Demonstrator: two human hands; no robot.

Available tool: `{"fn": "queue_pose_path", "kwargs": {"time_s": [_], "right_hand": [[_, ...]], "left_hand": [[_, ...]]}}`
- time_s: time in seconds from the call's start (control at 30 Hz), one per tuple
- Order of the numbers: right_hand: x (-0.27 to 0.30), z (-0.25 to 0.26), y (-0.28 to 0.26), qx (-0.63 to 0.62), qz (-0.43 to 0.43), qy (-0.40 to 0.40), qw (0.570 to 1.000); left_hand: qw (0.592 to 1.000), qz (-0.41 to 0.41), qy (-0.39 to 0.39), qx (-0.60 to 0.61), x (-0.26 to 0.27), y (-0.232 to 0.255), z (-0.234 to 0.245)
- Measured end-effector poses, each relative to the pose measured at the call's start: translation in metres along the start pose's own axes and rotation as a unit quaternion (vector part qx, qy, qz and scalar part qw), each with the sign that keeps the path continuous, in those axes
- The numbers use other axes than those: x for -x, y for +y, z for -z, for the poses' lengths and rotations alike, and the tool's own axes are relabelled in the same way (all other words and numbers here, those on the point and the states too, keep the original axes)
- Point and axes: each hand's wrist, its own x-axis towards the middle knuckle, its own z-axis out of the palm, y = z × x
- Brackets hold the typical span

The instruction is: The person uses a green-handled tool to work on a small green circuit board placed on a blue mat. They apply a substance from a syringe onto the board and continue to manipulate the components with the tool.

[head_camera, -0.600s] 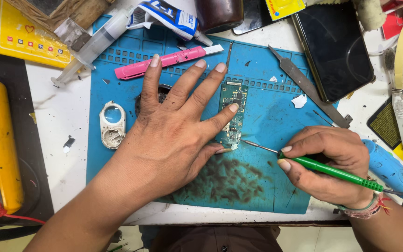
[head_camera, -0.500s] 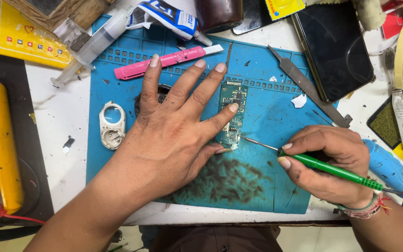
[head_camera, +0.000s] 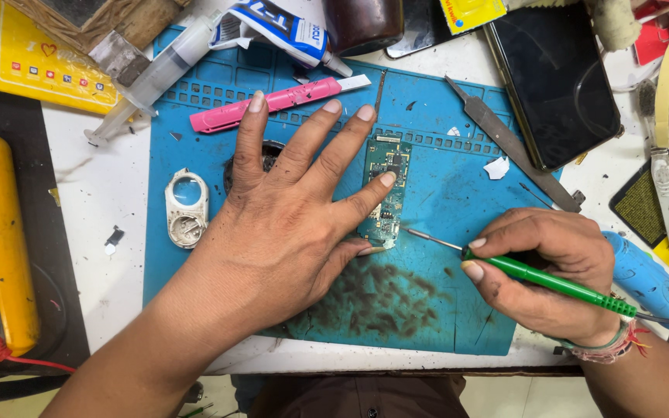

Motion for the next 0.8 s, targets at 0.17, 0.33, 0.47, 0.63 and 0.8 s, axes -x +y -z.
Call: {"fn": "queue_pose_path", "kwargs": {"time_s": [0.17, 0.33, 0.47, 0.63, 0.8], "right_hand": [[0.0003, 0.0002, -0.0002, 0.007, -0.002, 0.000, 1.000], [-0.0006, 0.0013, -0.0001, -0.001, 0.007, -0.010, 1.000], [-0.0013, 0.0013, -0.0001, 0.002, 0.013, -0.010, 1.000], [0.0000, 0.0001, -0.0008, -0.006, -0.002, -0.007, 1.000], [0.0006, 0.0008, -0.0004, -0.004, -0.005, 0.002, 1.000]], "left_hand": [[1.000, 0.002, -0.003, -0.002, -0.0002, 0.0004, -0.0002], [1.000, 0.003, -0.002, -0.002, 0.0000, 0.0004, -0.0002], [1.000, 0.003, 0.001, 0.003, 0.0000, 0.0005, -0.0003], [1.000, 0.003, 0.000, 0.002, 0.0000, 0.0004, 0.0003], [1.000, 0.003, 0.001, 0.004, 0.0000, 0.0004, 0.0004]]}}
